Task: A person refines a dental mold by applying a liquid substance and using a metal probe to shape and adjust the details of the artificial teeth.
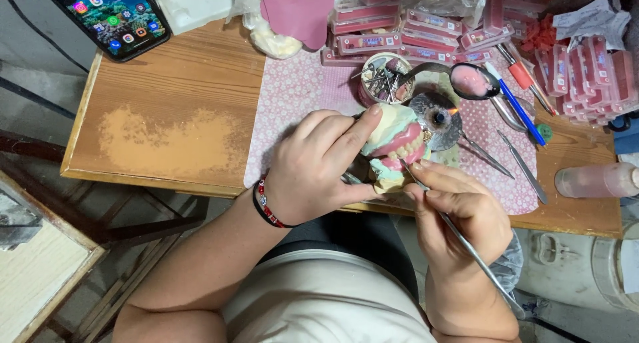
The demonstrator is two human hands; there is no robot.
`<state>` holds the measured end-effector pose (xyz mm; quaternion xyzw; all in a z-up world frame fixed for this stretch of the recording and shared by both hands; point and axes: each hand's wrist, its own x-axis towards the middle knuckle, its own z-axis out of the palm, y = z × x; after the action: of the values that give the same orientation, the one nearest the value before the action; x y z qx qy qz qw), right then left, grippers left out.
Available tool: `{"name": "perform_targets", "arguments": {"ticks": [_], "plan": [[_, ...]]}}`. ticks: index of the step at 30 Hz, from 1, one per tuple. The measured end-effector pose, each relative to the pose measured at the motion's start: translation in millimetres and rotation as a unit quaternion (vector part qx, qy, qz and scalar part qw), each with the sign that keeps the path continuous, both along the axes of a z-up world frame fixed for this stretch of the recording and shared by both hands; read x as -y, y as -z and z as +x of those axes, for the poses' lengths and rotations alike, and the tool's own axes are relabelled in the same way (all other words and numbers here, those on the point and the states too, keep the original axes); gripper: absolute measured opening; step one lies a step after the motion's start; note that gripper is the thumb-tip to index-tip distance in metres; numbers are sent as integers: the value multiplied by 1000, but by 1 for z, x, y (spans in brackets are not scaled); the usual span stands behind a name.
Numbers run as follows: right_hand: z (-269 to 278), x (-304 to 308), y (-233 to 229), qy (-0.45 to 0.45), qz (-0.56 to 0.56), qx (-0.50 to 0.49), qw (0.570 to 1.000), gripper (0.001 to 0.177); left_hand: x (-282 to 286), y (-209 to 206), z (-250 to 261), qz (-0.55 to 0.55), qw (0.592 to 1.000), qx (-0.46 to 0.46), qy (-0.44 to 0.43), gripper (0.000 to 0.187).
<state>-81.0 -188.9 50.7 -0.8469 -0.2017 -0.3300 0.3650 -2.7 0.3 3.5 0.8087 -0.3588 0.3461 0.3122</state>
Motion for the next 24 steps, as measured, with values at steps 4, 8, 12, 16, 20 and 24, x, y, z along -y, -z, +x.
{"name": "perform_targets", "arguments": {"ticks": [4, 8, 12, 16, 20, 24], "plan": [[8, 11, 11, -43, 33, 15, 998, 25, 0, 0, 0, -1, 1000, -5, -2, 84], [7, 14, 12, -48, 44, 6, 998, 25, -1, -2, 0, 2, 1000, -4, 0, 85], [7, 17, 14, -51, 47, 4, 998, 26, -1, -2, 1, 0, 1000, -3, 4, 86], [8, 18, 15, -58, 58, -1, 997, 26, -1, -2, 1, 2, 1000, -3, 3, 85], [8, 18, 15, -60, 61, -4, 996, 27, -1, -1, 0, 4, 1000, -8, 6, 86], [8, 19, 17, -65, 68, -5, 996, 27, -2, -2, 1, 2, 1000, -7, 10, 86]]}}
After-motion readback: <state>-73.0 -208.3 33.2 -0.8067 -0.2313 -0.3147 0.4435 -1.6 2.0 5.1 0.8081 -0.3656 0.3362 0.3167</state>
